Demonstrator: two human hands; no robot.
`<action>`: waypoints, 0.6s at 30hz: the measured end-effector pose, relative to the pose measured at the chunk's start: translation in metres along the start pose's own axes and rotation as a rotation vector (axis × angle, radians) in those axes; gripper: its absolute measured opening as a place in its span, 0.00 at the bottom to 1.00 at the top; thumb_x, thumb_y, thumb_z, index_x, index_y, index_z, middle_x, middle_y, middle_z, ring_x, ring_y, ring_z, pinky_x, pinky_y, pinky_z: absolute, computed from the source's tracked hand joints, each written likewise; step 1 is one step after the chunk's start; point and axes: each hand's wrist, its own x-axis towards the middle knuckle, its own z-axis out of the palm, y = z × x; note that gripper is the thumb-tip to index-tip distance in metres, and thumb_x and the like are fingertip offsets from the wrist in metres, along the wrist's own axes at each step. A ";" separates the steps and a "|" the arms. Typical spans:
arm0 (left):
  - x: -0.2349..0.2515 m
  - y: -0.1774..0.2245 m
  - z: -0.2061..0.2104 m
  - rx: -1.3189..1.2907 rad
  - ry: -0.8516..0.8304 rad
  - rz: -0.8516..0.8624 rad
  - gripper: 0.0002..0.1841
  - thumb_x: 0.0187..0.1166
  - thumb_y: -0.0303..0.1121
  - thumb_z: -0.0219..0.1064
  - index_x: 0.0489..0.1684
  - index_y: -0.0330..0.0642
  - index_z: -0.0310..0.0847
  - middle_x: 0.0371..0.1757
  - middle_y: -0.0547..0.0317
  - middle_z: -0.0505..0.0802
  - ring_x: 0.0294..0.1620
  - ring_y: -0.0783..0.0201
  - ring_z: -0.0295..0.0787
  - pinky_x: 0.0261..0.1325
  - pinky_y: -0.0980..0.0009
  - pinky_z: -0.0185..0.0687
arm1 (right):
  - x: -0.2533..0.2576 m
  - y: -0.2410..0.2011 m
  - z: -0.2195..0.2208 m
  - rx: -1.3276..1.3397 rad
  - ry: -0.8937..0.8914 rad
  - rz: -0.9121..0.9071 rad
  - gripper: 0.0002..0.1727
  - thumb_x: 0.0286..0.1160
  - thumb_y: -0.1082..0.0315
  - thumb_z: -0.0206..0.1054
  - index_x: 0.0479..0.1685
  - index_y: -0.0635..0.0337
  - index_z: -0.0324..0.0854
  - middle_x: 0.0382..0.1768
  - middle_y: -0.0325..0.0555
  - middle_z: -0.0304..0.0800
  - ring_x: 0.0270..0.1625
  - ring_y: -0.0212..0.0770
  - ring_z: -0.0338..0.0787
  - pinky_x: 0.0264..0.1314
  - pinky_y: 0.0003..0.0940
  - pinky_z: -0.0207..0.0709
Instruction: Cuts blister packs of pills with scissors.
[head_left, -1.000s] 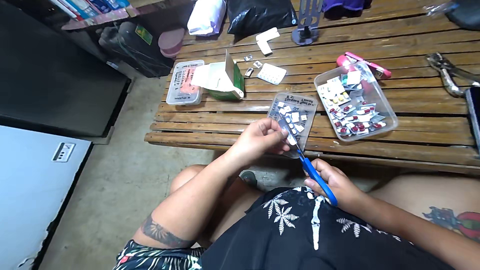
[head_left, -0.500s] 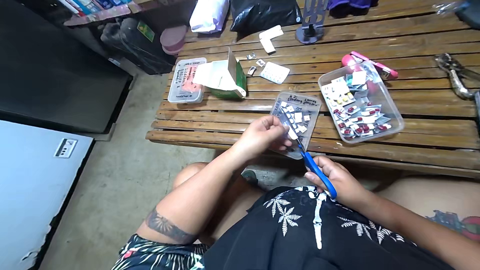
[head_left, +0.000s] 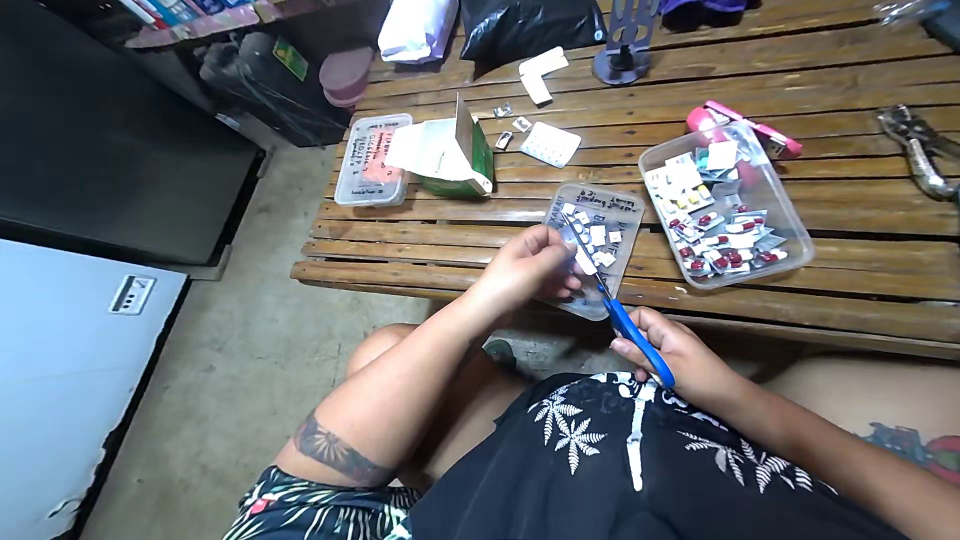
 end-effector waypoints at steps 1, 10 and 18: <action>0.000 0.000 0.000 0.005 -0.004 0.011 0.06 0.91 0.29 0.51 0.45 0.40 0.72 0.33 0.57 0.93 0.32 0.66 0.93 0.39 0.70 0.91 | -0.001 -0.001 0.000 0.008 -0.002 0.009 0.17 0.77 0.50 0.70 0.49 0.53 0.74 0.28 0.28 0.81 0.25 0.20 0.81 0.27 0.15 0.76; -0.001 -0.002 0.002 -0.035 -0.004 0.098 0.03 0.89 0.26 0.53 0.45 0.41 0.72 0.34 0.58 0.91 0.33 0.67 0.92 0.40 0.70 0.91 | -0.004 -0.001 -0.001 0.059 -0.037 -0.041 0.19 0.76 0.51 0.69 0.52 0.53 0.73 0.32 0.27 0.82 0.29 0.20 0.83 0.32 0.15 0.78; 0.000 -0.003 -0.001 -0.094 0.029 0.123 0.04 0.89 0.28 0.52 0.46 0.43 0.72 0.37 0.59 0.90 0.35 0.66 0.91 0.42 0.68 0.90 | -0.005 0.001 -0.002 0.094 -0.085 -0.030 0.24 0.74 0.46 0.70 0.55 0.54 0.72 0.34 0.27 0.83 0.32 0.21 0.84 0.35 0.16 0.80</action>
